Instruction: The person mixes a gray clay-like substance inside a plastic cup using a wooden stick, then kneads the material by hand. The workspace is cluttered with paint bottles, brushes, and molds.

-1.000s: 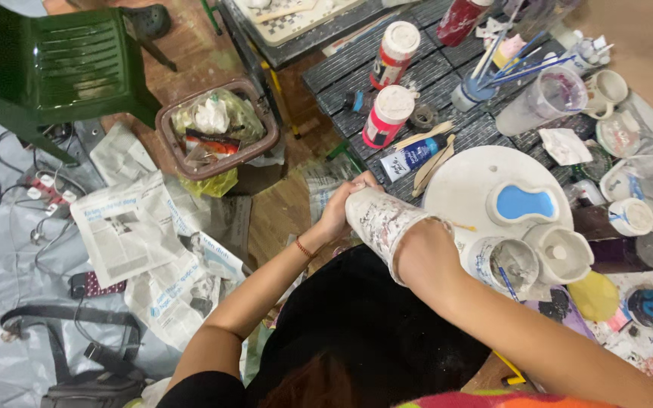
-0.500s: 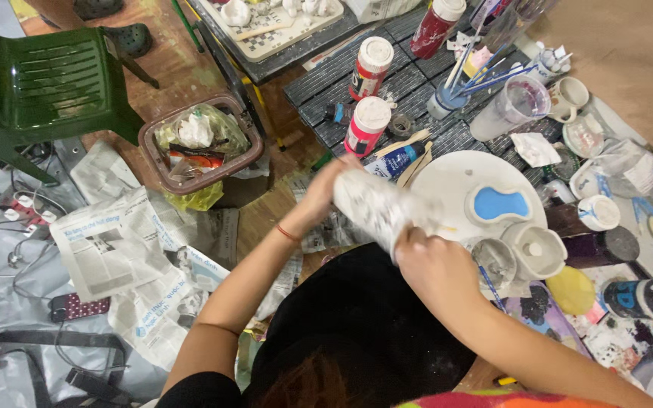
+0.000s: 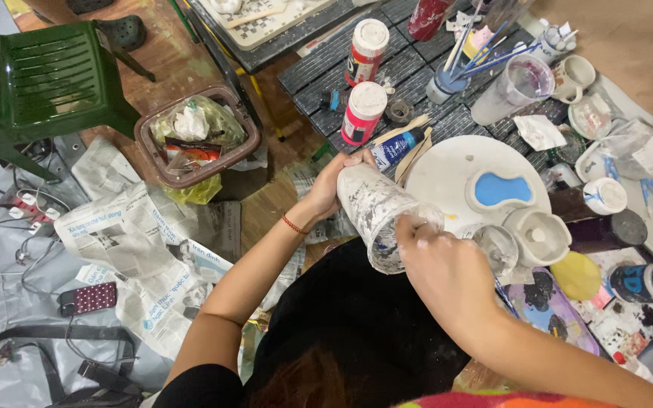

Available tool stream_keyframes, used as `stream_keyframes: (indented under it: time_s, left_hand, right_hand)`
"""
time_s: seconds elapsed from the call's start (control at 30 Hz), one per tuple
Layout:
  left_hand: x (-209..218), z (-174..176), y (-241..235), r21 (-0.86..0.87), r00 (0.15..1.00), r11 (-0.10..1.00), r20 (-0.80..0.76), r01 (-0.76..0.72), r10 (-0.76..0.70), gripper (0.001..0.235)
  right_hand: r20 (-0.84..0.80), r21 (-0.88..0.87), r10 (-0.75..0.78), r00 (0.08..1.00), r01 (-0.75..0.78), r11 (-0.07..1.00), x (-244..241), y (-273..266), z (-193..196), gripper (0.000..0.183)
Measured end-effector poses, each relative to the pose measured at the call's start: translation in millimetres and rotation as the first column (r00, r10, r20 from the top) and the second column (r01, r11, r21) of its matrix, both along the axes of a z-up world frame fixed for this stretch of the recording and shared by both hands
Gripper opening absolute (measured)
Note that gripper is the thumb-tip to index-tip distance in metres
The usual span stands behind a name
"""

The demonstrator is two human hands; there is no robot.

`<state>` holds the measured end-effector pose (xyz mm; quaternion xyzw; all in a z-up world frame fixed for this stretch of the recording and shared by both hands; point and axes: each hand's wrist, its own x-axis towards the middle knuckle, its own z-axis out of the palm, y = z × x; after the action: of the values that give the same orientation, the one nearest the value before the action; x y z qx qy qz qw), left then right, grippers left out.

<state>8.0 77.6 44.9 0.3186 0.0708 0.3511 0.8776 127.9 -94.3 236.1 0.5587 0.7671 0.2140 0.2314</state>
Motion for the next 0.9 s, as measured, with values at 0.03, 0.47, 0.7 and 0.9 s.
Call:
stream_keyframes:
  time_s: [0.03,0.47,0.7,0.9]
  left_hand:
    - [-0.5,0.3,-2.5,0.01,1.0,1.0,0.003,0.0,0.0,0.033]
    - [15.9,-6.3,-31.6,0.093,0.983,0.979,0.011,-0.183,0.183,0.031]
    - [12.4,20.2,-33.7,0.485,0.868,0.747,0.053,-0.455,0.494,0.033]
    - [13.8,36.0,-41.8,0.471,0.846,0.729,0.075,-0.497,0.528,0.036]
  right_hand:
    - [0.006,-0.031,0.009,1.0,-0.009,0.999,2.3,-0.4,-5.5,0.029]
    - [-0.976,-0.147,-0.149,0.16,0.026,0.989,14.9,0.1,-37.5,0.035]
    - [-0.902,-0.352,-0.381,0.201,0.166,0.921,64.8,-0.1,-40.4,0.036]
    - [-0.64,-0.766,-0.693,-0.332,0.204,0.61,138.8,-17.0,-88.1,0.024]
